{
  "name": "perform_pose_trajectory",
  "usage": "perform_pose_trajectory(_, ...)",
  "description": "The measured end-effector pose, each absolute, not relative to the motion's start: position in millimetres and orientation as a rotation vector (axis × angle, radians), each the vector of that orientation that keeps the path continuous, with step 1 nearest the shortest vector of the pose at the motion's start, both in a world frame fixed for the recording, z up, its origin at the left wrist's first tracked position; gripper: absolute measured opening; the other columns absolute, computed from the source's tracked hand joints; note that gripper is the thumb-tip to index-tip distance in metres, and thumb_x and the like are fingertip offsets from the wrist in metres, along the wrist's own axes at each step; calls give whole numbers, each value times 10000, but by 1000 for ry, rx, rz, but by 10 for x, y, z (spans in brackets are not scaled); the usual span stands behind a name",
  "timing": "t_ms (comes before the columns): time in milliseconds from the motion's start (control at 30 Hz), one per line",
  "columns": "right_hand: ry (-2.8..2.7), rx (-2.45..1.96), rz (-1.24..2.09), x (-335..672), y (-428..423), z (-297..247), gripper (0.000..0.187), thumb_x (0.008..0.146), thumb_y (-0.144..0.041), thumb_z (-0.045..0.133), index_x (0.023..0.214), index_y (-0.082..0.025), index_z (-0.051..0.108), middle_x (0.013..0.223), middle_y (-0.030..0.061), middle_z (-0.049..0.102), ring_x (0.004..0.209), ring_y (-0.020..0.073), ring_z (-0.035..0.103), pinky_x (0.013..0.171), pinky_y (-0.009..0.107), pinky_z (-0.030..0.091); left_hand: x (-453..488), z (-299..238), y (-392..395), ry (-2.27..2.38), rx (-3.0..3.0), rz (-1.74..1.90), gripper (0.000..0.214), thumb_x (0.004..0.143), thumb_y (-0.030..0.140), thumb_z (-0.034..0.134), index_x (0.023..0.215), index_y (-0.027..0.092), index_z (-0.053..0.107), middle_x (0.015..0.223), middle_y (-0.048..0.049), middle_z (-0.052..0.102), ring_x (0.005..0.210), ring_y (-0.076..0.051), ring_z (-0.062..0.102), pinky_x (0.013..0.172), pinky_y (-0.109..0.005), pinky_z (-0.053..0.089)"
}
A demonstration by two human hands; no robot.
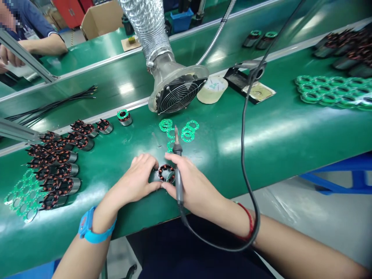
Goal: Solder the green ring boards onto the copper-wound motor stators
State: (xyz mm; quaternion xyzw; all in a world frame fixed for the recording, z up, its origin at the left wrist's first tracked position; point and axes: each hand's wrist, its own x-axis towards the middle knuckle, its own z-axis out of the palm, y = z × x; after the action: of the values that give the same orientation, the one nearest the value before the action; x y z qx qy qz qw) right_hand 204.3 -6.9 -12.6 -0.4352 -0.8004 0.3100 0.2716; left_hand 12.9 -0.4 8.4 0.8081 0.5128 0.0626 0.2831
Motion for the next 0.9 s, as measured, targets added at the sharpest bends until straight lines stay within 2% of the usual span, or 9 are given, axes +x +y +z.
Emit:
perform_pose_trajectory(167,-2225,-1303,853,2057,-40,-99,553,786,-244,652,1271,-188,394,1144,154,620,1026,308,631,829,488,531,101,83,26,1275,2216,192,173,881,359,539,859,187,537,870,-42,564,842,-200,487,787,-370,416)
perform_pose_trajectory(300,-2173,-1344,928,2252,-15,-80,523,805,-241,623,1264,-220,374,1002,100,660,857,253,676,728,415,549,114,126,21,1117,2172,246,252,942,287,430,828,197,636,842,-35,625,815,-167,549,810,-334,430)
perform_pose_trajectory(433,-2125,-1311,1026,2373,78,-46,519,827,-293,599,1274,-217,344,969,77,618,753,199,645,700,385,546,117,153,28,890,1967,223,243,929,302,459,855,195,665,895,-38,645,845,-151,595,819,-291,464)
perform_pose_trajectory(533,-2116,-1289,987,2349,128,-34,521,824,-281,604,1274,-214,351,1014,89,606,833,218,633,755,410,537,106,100,51,948,1867,274,245,933,310,437,884,186,642,928,-47,639,853,-156,601,832,-306,478)
perform_pose_trajectory(600,-2138,-1266,873,2296,130,-40,515,811,-229,610,1266,-199,373,1028,100,610,907,248,609,799,440,522,121,27,60,1185,1900,383,185,903,286,487,1012,184,595,1006,-64,617,906,-180,581,865,-346,471)
perform_pose_trajectory(700,-2222,-1194,674,2208,104,-65,481,816,-142,561,1268,-174,402,1036,120,616,911,268,565,804,472,507,192,-85,52,1324,1999,498,373,853,241,563,1213,186,483,1176,-96,560,1054,-214,523,952,-393,434)
perform_pose_trajectory(800,-2266,-1149,564,2153,84,-92,443,838,-125,510,1272,-168,425,1013,134,624,868,274,543,750,470,506,274,-144,39,1298,2072,512,359,870,253,549,1218,194,483,1179,-92,575,1093,-229,497,977,-422,410)
perform_pose_trajectory(900,-2200,-1146,570,2144,86,-115,439,829,-146,541,1256,-168,439,1003,128,635,862,273,553,749,462,504,302,-151,30,1337,2073,524,323,870,274,555,1176,191,496,1124,-90,591,1045,-236,508,934,-432,430)
